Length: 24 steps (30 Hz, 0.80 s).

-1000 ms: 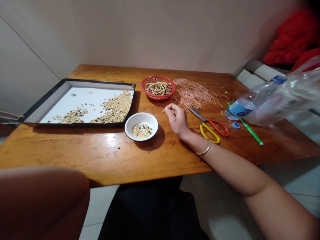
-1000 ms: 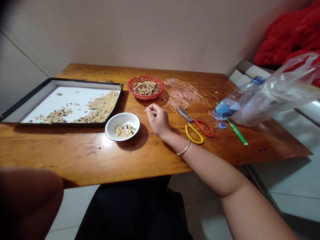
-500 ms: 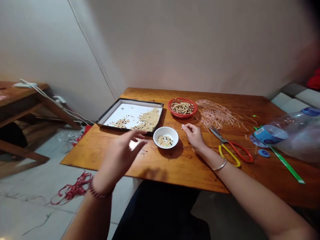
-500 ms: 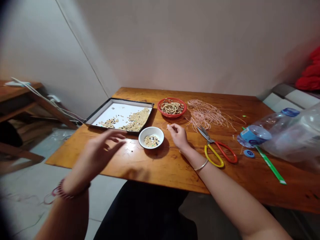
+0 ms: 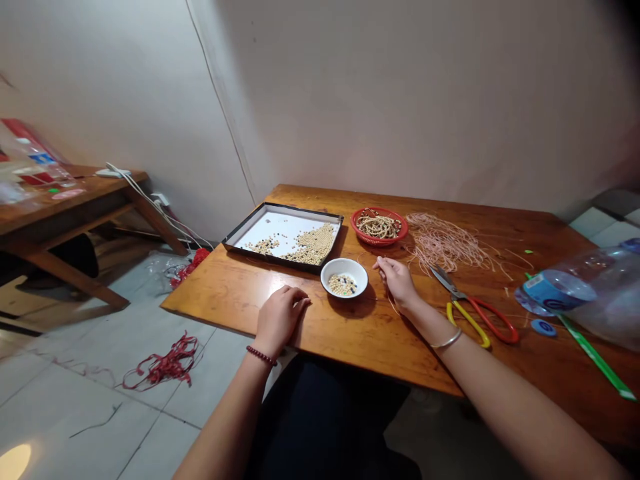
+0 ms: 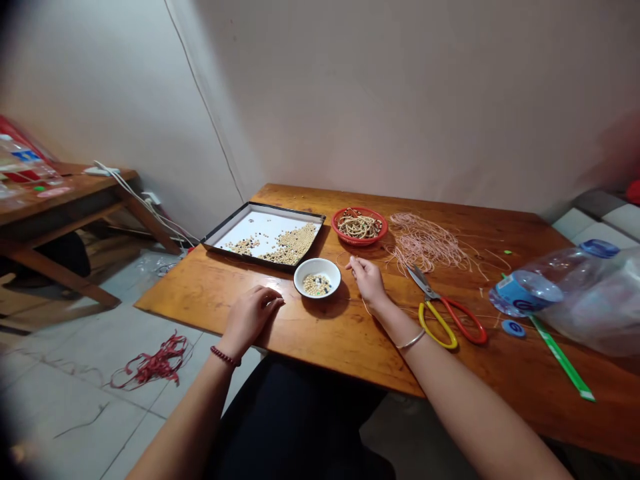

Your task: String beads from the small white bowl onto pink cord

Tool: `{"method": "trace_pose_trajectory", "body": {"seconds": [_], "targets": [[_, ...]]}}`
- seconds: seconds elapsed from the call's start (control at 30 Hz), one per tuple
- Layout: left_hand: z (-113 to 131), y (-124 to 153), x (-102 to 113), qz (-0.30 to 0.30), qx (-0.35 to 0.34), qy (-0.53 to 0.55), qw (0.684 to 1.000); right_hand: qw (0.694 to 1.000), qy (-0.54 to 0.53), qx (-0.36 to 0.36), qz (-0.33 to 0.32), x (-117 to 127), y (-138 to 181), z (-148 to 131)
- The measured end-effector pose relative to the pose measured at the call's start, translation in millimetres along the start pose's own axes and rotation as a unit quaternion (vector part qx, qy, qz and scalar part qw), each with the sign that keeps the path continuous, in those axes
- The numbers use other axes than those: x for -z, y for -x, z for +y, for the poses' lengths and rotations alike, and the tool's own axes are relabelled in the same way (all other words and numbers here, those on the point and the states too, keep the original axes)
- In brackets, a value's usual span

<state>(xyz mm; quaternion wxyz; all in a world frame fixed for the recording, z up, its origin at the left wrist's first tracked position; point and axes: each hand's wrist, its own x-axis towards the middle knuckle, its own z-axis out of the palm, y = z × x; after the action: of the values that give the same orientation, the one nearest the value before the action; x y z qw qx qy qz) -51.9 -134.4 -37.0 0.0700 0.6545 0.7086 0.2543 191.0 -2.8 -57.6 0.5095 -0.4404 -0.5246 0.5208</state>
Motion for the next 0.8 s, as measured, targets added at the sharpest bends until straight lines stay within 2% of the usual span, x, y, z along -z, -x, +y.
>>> {"method": "trace_pose_trajectory", "body": {"seconds": [0.1,0.17,0.2,0.27,0.33,0.37,0.43,0.53,0.67,0.8], "targets": [[15,-4,6,0.012,0.012,0.074,0.997,1.0,0.02,0.014,0.005,0,0,0],[38,-12,10,0.039,0.024,0.197,0.979,0.998,0.042,0.038,0.019,1,-1,-2],[53,-17,12,0.052,0.039,0.28,0.958,0.997,0.056,0.055,0.028,1,-1,-3],[83,-26,11,0.049,0.084,0.441,0.892,0.992,0.086,0.085,0.04,1,-2,-6],[105,-33,4,0.049,0.126,0.535,0.834,0.988,0.103,0.107,0.044,0,-2,-8],[111,-34,0,0.054,0.142,0.555,0.818,0.986,0.107,0.115,0.051,0,-1,-10],[113,-34,-8,0.053,0.158,0.56,0.811,0.979,0.119,0.144,0.083,-1,4,-13],[100,-32,-15,0.04,0.165,0.551,0.817,0.963,0.162,0.199,0.085,-2,17,-21],[85,-33,-15,0.014,0.163,0.579,0.798,0.939,0.235,0.248,0.03,-7,34,-29],[79,-38,-19,-0.02,0.155,0.597,0.787,0.928,0.251,0.275,-0.028,-13,36,-27]]}}
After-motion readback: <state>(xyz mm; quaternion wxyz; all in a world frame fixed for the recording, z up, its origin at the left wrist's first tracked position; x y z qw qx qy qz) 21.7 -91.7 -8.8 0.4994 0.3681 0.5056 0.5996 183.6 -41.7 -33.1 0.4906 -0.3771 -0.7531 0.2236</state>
